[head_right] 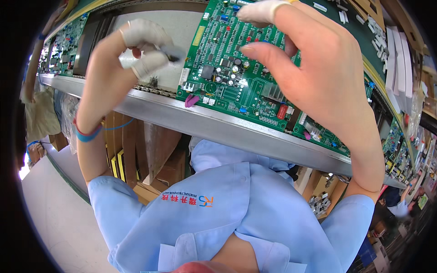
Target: Insert electronic components into printed circuit boards on an assembly line.
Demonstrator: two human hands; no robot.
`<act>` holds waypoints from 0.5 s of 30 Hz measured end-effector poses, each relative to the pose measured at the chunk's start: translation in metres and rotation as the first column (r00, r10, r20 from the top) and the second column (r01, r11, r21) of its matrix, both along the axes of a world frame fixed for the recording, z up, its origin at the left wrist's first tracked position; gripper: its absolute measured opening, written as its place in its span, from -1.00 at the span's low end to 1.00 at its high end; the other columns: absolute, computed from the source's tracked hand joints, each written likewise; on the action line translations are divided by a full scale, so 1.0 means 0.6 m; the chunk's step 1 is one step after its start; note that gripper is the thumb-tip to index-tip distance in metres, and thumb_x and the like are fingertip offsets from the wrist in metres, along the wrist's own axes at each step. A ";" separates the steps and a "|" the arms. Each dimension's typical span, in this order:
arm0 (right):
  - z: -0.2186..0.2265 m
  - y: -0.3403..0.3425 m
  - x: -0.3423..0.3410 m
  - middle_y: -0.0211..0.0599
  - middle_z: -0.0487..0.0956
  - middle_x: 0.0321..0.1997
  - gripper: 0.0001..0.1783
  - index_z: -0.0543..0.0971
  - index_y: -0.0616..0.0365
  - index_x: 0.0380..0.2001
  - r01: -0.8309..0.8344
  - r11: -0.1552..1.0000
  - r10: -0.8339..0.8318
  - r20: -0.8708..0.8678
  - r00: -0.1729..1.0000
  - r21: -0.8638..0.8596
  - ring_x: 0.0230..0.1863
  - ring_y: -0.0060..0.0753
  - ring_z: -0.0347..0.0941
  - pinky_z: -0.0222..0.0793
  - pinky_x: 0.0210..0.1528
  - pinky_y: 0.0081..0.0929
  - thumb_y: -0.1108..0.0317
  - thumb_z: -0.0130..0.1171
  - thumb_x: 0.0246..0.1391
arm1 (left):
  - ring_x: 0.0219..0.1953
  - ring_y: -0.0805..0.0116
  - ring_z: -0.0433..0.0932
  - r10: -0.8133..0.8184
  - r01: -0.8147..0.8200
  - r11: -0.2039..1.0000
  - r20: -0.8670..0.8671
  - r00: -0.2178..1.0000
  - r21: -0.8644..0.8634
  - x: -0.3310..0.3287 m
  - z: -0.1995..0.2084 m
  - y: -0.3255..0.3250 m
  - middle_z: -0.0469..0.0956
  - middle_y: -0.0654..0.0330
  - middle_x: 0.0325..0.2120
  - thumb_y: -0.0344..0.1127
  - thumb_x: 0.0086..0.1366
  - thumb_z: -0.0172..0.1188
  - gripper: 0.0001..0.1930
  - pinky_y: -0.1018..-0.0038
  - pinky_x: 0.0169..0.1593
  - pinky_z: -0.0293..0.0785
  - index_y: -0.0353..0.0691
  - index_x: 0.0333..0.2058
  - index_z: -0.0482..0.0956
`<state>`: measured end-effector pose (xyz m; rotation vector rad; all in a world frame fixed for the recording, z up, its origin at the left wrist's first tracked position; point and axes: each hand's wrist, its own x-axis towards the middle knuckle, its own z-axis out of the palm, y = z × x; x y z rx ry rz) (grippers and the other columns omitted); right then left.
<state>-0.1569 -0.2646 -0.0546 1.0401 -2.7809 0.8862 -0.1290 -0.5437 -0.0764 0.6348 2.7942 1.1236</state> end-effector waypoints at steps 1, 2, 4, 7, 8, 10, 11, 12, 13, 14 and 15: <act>-0.009 0.016 -0.001 -0.43 0.62 -0.17 -0.58 0.62 0.10 -0.04 0.013 1.000 -0.013 -0.008 1.000 0.024 -0.51 -0.66 0.27 0.14 -0.46 -0.68 0.49 0.34 -0.06 | -0.20 0.27 0.52 -0.035 0.035 0.999 0.007 0.999 0.001 0.002 -0.006 0.014 0.55 0.18 -0.24 -0.48 0.10 0.30 -0.79 0.35 -0.06 0.42 -0.23 -0.23 0.63; -0.016 0.027 -0.003 -0.43 0.62 -0.15 -0.58 0.62 0.09 -0.04 0.016 0.999 -0.016 -0.014 1.000 0.046 -0.50 -0.67 0.26 0.12 -0.47 -0.69 0.49 0.34 -0.05 | -0.17 0.22 0.51 -0.047 0.046 0.999 -0.061 0.997 -0.006 0.005 -0.022 0.020 0.53 0.15 -0.22 -0.46 0.09 0.31 -0.78 0.35 -0.03 0.41 -0.24 -0.24 0.63; -0.024 0.046 -0.002 -0.44 0.61 -0.13 -0.59 0.61 0.10 -0.04 0.047 0.998 -0.048 0.034 0.998 0.033 -0.49 -0.69 0.26 0.12 -0.47 -0.70 0.50 0.33 -0.03 | -0.15 0.17 0.50 -0.063 0.061 0.998 -0.120 0.991 -0.022 0.007 -0.043 0.026 0.51 0.13 -0.19 -0.45 0.09 0.33 -0.78 0.34 -0.01 0.39 -0.25 -0.24 0.64; -0.023 0.070 0.003 -0.45 0.61 -0.10 -0.61 0.61 0.13 -0.04 0.102 0.995 -0.101 0.107 0.989 -0.007 -0.46 -0.72 0.26 0.11 -0.46 -0.71 0.51 0.30 -0.01 | -0.12 0.07 0.47 -0.123 0.100 0.986 -0.172 0.977 -0.136 0.010 -0.040 0.030 0.49 0.09 -0.17 -0.44 0.07 0.35 -0.76 0.32 -0.01 0.39 -0.27 -0.24 0.63; -0.024 0.077 0.002 -0.47 0.60 -0.10 -0.62 0.61 0.14 -0.04 0.128 0.991 -0.124 0.139 0.982 -0.026 -0.45 -0.74 0.26 0.11 -0.45 -0.73 0.51 0.29 0.01 | -0.11 0.07 0.46 -0.120 0.093 0.983 -0.176 0.977 -0.157 0.009 -0.042 0.031 0.50 0.09 -0.17 -0.45 0.05 0.35 -0.75 0.32 -0.02 0.40 -0.26 -0.24 0.64; -0.027 0.096 0.000 -0.49 0.60 -0.11 -0.62 0.61 0.15 -0.03 0.151 0.988 -0.151 0.147 0.978 0.005 -0.44 -0.75 0.26 0.10 -0.44 -0.73 0.51 0.28 0.02 | -0.10 0.07 0.45 -0.122 0.089 0.978 -0.172 0.978 -0.188 0.007 -0.041 0.032 0.50 0.10 -0.17 -0.46 0.04 0.36 -0.75 0.32 -0.04 0.40 -0.25 -0.24 0.64; -0.028 0.105 -0.001 -0.50 0.60 -0.11 -0.63 0.61 0.15 -0.03 0.170 0.984 -0.175 0.145 0.974 0.047 -0.42 -0.76 0.26 0.10 -0.43 -0.74 0.51 0.27 0.03 | -0.13 0.08 0.45 -0.124 0.087 0.976 -0.181 0.976 -0.202 0.008 -0.041 0.033 0.51 0.12 -0.17 -0.46 0.02 0.37 -0.73 0.32 -0.05 0.40 -0.24 -0.24 0.65; -0.029 0.110 0.000 -0.52 0.59 -0.12 -0.62 0.61 0.15 -0.02 0.183 0.982 -0.188 0.153 0.970 0.049 -0.42 -0.77 0.25 0.10 -0.41 -0.75 0.51 0.27 0.04 | -0.15 0.09 0.44 -0.126 0.084 0.973 -0.191 0.974 -0.216 0.008 -0.039 0.035 0.51 0.13 -0.16 -0.46 0.00 0.38 -0.72 0.33 -0.07 0.40 -0.23 -0.25 0.65; -0.032 0.115 -0.001 -0.52 0.59 -0.12 -0.62 0.61 0.15 -0.02 0.184 0.982 -0.188 0.159 0.969 0.042 -0.42 -0.77 0.25 0.10 -0.41 -0.75 0.51 0.27 0.04 | -0.15 0.09 0.44 -0.129 0.086 0.971 -0.185 0.974 -0.224 0.009 -0.037 0.037 0.51 0.13 -0.16 -0.46 0.00 0.38 -0.72 0.33 -0.07 0.40 -0.23 -0.25 0.65; -0.035 0.121 -0.001 -0.52 0.59 -0.13 -0.63 0.61 0.15 -0.02 0.186 0.982 -0.190 0.156 0.969 0.037 -0.41 -0.77 0.25 0.09 -0.41 -0.75 0.50 0.27 0.04 | -0.18 0.11 0.44 -0.136 0.081 0.963 -0.205 0.969 -0.257 0.010 -0.037 0.040 0.51 0.15 -0.17 -0.45 -0.02 0.39 -0.72 0.33 -0.10 0.40 -0.22 -0.25 0.65; -0.037 0.125 -0.001 -0.52 0.59 -0.13 -0.63 0.61 0.15 -0.02 0.188 0.982 -0.191 0.151 0.970 0.033 -0.41 -0.77 0.25 0.09 -0.41 -0.75 0.49 0.27 0.05 | -0.21 0.12 0.43 -0.144 0.074 0.954 -0.226 0.963 -0.290 0.011 -0.036 0.042 0.51 0.17 -0.17 -0.44 -0.04 0.40 -0.71 0.33 -0.12 0.39 -0.20 -0.26 0.66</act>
